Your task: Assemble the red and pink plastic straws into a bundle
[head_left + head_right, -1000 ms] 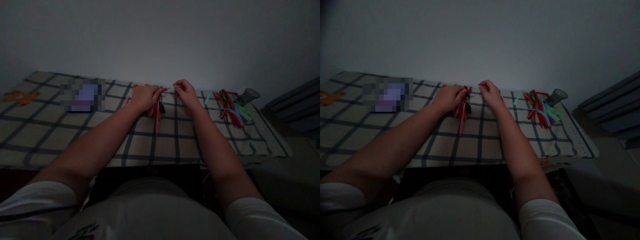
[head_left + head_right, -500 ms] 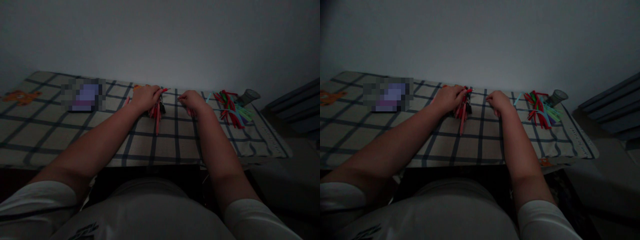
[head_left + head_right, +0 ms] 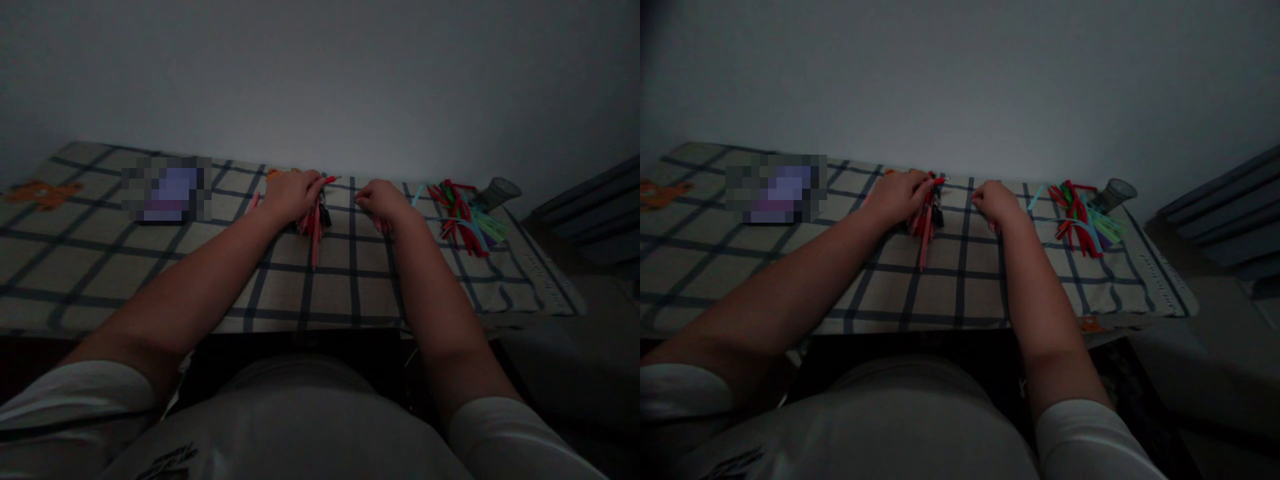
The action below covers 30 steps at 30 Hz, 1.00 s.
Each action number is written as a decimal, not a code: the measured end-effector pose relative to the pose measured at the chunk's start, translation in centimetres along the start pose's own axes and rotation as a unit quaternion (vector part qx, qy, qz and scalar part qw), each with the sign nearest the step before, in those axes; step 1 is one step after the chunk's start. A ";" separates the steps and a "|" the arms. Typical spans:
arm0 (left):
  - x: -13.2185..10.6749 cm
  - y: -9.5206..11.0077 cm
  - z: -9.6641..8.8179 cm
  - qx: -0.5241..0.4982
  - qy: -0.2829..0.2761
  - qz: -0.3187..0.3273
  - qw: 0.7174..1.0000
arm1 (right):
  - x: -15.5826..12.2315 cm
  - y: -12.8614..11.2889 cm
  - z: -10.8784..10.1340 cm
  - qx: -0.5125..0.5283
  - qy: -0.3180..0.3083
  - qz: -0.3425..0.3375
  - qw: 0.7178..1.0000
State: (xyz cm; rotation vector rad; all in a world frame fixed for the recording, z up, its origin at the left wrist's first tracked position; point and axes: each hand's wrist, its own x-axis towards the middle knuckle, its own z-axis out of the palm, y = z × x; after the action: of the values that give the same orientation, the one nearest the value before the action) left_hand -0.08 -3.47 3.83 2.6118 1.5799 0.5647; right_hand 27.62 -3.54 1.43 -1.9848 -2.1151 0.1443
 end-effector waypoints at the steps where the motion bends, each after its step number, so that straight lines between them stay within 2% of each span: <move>1: 0.0 0.0 0.0 0.000 0.001 0.001 1.000 | -0.1 -0.1 0.0 0.000 -0.001 0.001 1.000; 7: -0.1 -0.1 0.1 -0.002 0.009 0.006 1.000 | -0.4 -0.3 -0.6 0.016 0.013 0.010 1.000; 11: 0.0 -0.1 0.2 -0.007 0.002 0.016 1.000 | 0.0 -0.5 -0.8 0.047 0.098 -0.006 0.994; 15: 0.2 -0.2 0.5 -0.006 -0.008 0.031 0.999 | 0.4 -0.9 -0.5 0.140 0.169 -0.084 0.972; 19: 0.3 -0.5 0.8 -0.008 -0.007 0.048 0.999 | 0.3 -1.5 0.0 0.199 0.153 -0.137 0.958; 23: 0.2 -0.5 0.7 0.001 -0.014 0.056 0.998 | 0.1 -2.0 0.2 0.204 0.131 -0.137 0.960; 30: 0.2 -0.3 0.6 0.010 -0.016 0.052 0.998 | -0.7 -3.0 -0.6 0.214 0.139 -0.129 0.958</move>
State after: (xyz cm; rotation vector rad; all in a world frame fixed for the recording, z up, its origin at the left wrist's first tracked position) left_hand -0.06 -3.07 3.27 2.7169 1.4552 0.5136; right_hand 24.87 -4.51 2.61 -1.3843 -1.9373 0.2389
